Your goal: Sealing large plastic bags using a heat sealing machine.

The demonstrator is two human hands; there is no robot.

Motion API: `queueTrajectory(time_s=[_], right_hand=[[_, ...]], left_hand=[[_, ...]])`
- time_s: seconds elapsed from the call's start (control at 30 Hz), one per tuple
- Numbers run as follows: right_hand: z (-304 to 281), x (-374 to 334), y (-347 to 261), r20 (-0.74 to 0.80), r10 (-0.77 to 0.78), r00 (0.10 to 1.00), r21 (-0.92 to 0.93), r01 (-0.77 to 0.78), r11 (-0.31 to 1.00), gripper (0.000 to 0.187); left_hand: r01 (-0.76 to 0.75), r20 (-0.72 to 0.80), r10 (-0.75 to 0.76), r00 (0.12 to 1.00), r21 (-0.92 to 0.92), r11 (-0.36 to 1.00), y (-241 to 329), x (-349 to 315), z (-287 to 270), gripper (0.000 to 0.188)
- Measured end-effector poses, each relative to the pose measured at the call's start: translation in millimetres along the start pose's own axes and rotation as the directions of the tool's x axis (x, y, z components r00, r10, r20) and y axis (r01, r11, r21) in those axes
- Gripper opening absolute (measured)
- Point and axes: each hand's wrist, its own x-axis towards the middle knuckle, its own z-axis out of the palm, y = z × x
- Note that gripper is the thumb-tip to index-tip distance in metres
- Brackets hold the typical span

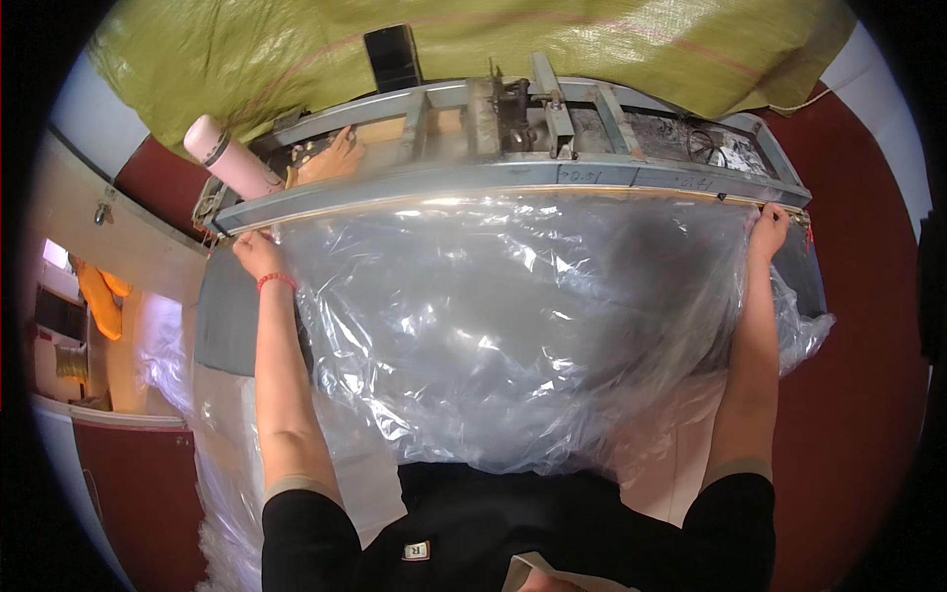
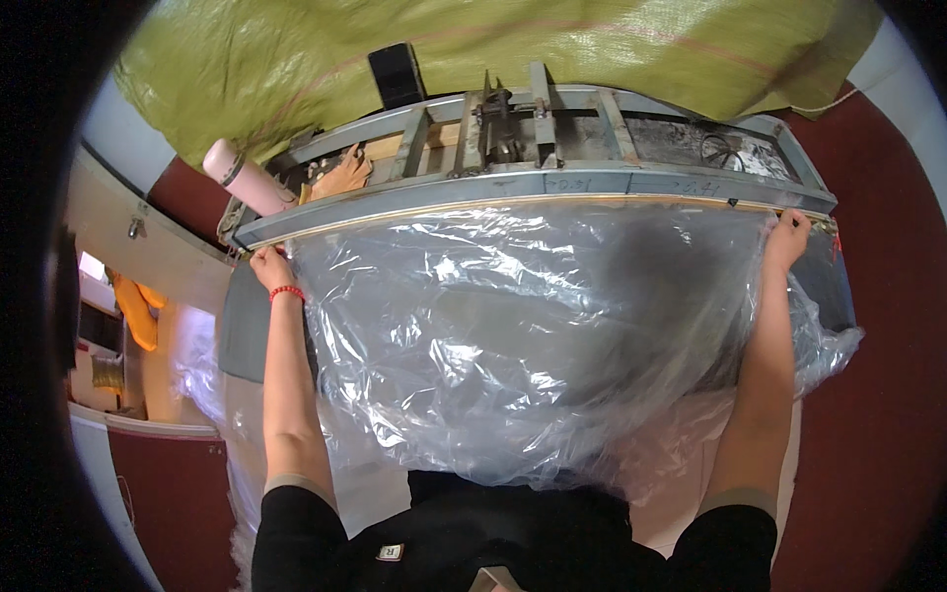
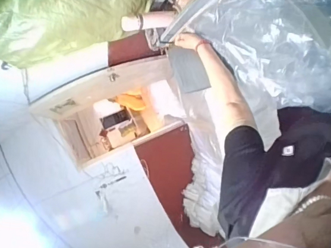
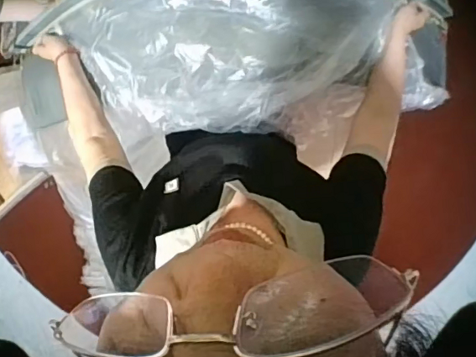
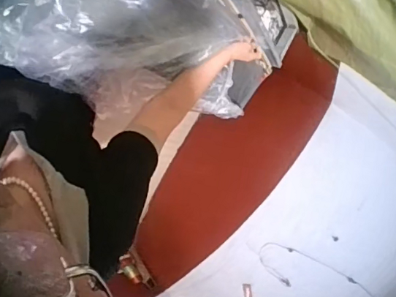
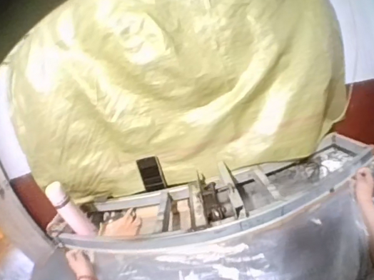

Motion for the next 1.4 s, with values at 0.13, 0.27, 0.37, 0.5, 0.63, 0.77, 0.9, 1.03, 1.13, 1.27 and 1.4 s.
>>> queueTrajectory(time_s=[0.13,0.27,0.37,0.5,0.63,0.77,0.9,1.03,1.13,1.27,1.4], right_hand=[[-21.2,14.8,13.8,0.252,0.084,0.964,0.045,-0.098,0.994,0.023],[-43.6,-25.3,-52.6,0.494,-0.354,0.794,-0.057,0.435,0.898,0.026],[-105.4,-51.0,-94.0,0.503,-0.27,0.821,-0.229,0.428,0.874,0.027],[-191.8,-71.4,-95.0,0.289,0.047,0.956,-0.719,0.185,0.67,0.033],[-238.9,-56.7,-62.9,0.35,-0.305,0.886,-0.69,0.464,0.556,0.031],[-123.6,-116.1,-150.4,0.592,-0.214,0.777,-0.193,0.394,0.898,0.014],[-17.6,-216.0,-251.3,0.863,-0.405,0.3,0.342,0.243,0.908,0.027],[28.2,-296.9,-303.5,0.849,-0.518,0.106,0.518,0.029,0.855,0.024],[32.9,-314.4,-303.6,0.948,-0.255,-0.191,0.181,-0.339,0.923,0.013],[19.3,-300.5,-291.3,0.932,-0.349,0.094,0.36,-0.337,0.87,0.01],[-9.7,-261.9,-309.0,0.831,-0.387,0.4,0.509,-0.265,0.819,0.012]], left_hand=[[0.301,0.18,-0.259,0.949,-0.273,0.914,15.1,-5.1,-9.1,0.011],[-0.377,0.246,0.306,0.92,0.336,0.863,-1.2,-11.9,-42.8,0.031],[-0.633,0.427,0.472,0.771,0.585,0.506,10.7,-33.0,-61.3,0.033],[0.028,0.508,-0.053,0.86,0.056,0.998,65.6,-73.2,-74.3,0.015],[0.387,0.765,-0.114,0.634,-0.186,0.903,139.1,-132.3,-80.9,0.02],[0.556,0.842,-0.04,0.538,-0.319,0.767,172.6,-182.7,-94.9,0.02],[0.739,0.881,-0.032,0.472,-0.375,0.559,186.0,-217.7,-111.4,0.02],[0.783,0.891,-0.054,0.452,-0.367,0.502,184.7,-245.0,-111.7,0.02],[0.342,0.812,0.107,0.574,-0.357,0.87,173.5,-256.9,-112.5,0.028],[-0.687,0.601,0.622,0.501,-0.16,0.709,201.9,-232.6,-121.3,0.03],[-0.294,0.848,0.256,0.464,-0.125,0.948,161.8,-226.6,-153.2,0.026]])
